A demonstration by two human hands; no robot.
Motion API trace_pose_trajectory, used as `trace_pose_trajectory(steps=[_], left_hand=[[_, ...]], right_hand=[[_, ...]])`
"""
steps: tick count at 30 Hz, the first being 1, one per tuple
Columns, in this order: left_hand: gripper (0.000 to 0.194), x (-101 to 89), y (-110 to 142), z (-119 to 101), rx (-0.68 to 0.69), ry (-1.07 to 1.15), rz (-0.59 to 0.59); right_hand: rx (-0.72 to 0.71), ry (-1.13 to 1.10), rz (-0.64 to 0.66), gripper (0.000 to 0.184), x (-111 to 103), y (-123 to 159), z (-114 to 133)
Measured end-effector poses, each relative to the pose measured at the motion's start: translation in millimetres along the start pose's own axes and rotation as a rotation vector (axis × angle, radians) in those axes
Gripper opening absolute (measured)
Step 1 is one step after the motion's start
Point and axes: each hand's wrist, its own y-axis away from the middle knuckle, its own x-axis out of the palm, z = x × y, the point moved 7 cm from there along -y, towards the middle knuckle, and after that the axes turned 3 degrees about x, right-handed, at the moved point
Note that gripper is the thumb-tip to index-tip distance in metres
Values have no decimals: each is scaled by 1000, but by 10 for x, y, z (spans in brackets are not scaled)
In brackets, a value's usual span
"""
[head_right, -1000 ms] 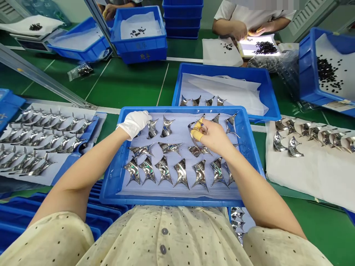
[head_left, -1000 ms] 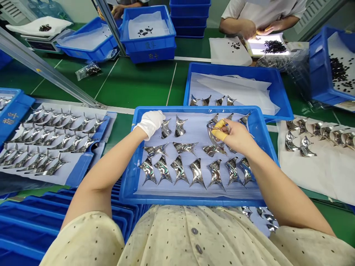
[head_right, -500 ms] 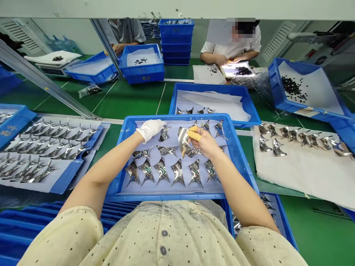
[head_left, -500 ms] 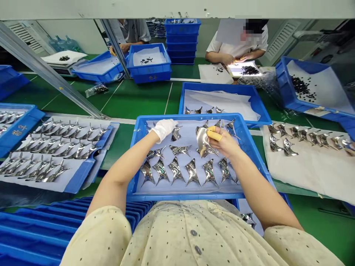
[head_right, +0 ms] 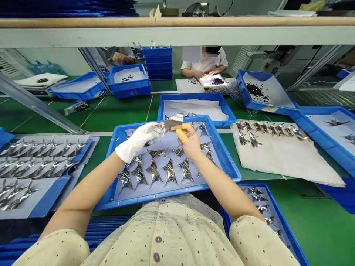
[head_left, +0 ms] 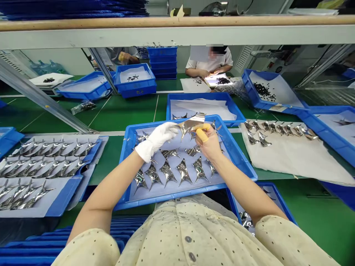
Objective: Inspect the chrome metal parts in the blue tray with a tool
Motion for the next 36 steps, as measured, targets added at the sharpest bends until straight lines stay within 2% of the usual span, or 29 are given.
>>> trace_pose_trajectory(steps=[2,4,6,8,10,13,17,18,19,22,24,26,28,31,34,36], left_hand=[[39,269,171,-194,-23,563,76],[31,435,295,-337,-87,899,77],[25,510,357,-409,-164,1071,25],[22,508,363,-442,-200,1123,-43],[23,421,330,-468,-155,1069,-111],[34,135,293,-486,-43,836,-239],[46,-294,344,-467,-56,412,-347],[50,-367,361,-466,-69,327,-348],[53,-420,374,-465,-77,267,-345],[58,-531,403,-461,-56,231,-394],[68,-593,420,-424,-30,323,-477],[73,-638,432,-355,-10,433,-550],[57,-640,423,-273,-11,483,-561],[22,-628,406,-194,-8,386,-548],[13,-635,408,-191,53,242,-550],[14,-649,421,-194,101,160,-552]], right_hand=[[-141,104,-98,52,-14,150,115],[-268,207,-144,46,-12,282,225],[-377,280,-150,41,-7,363,317],[-422,331,-131,39,-14,365,355],[-391,387,-61,35,-16,282,332],[-307,489,110,27,-7,74,277],[-419,510,5,20,-81,-225,463],[-454,543,39,20,-1,-291,491],[-478,586,126,20,133,-347,485],[-493,628,459,17,615,-419,316],[-484,584,505,15,800,-448,188],[-498,539,425,16,858,-483,99],[-561,497,333,13,862,-486,57],[-716,456,306,11,893,-419,47],[-792,481,340,8,950,-342,26],[-754,499,391,7,988,-315,-10]])
